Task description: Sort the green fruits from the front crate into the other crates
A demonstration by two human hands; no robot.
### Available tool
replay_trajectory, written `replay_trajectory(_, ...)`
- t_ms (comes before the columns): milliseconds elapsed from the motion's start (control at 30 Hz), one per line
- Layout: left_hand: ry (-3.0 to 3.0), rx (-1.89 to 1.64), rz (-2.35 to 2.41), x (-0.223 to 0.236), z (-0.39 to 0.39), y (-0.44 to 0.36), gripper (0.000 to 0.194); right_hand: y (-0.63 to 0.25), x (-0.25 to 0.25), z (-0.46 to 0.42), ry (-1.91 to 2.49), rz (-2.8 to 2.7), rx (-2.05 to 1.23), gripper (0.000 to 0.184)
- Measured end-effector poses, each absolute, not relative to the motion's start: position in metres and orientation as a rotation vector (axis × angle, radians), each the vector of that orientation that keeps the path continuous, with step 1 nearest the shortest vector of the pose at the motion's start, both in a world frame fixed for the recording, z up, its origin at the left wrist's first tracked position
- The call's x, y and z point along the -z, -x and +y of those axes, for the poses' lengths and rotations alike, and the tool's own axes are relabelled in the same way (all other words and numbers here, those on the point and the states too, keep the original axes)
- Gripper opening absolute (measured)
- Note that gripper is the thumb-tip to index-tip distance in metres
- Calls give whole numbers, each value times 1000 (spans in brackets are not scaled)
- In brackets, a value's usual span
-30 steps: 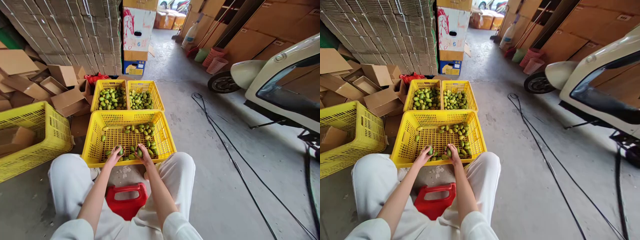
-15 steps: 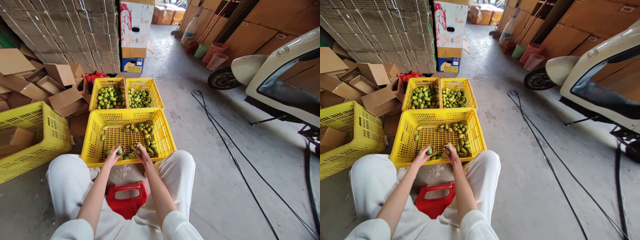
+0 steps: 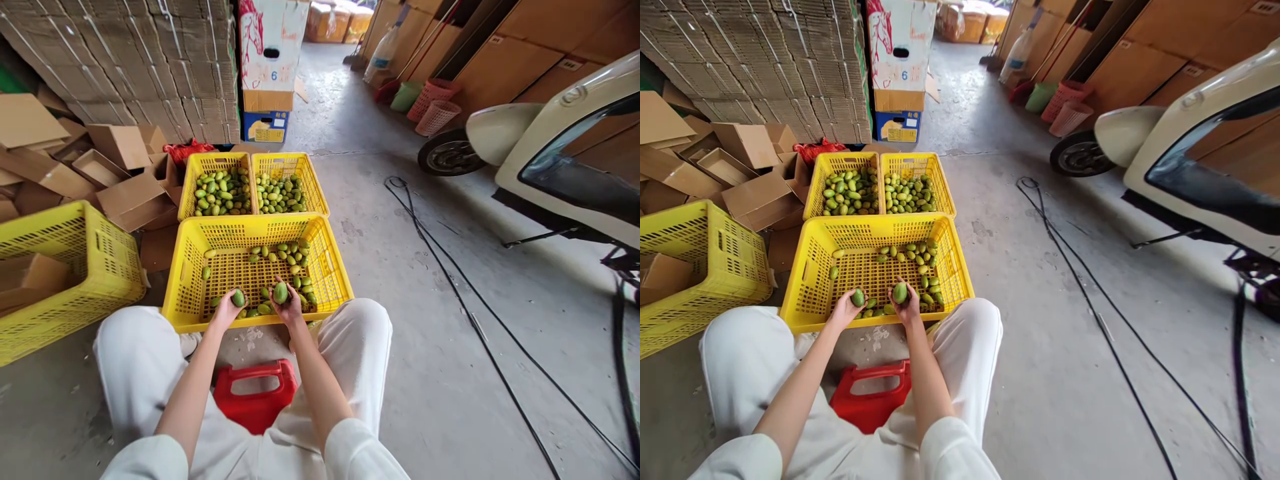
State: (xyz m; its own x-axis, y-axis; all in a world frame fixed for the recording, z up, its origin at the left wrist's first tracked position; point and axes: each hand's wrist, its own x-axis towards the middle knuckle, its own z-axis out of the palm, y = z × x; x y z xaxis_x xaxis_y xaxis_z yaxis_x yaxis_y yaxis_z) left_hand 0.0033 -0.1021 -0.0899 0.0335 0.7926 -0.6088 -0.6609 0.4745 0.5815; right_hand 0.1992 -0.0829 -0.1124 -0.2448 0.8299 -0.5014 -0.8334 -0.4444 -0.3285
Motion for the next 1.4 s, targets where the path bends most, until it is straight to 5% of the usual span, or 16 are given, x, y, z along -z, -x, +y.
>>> replay_trajectory(233,-174,-1119,1014,90,-105,0,30,-197,115,-84,770,23,-1910,8)
replay_trajectory(800,-16,-1093,1016,91,-105,2,8,-198,109,-86,826,51,-1873,13)
replay_trajectory(1033,-17,-1151,994,92,-102,0,22,-194,112,-84,844,68,-1880,15)
replay_trajectory(1400,49,-1253,1053,91,-103,-1,8,-196,105,-83,831,85,-1838,15)
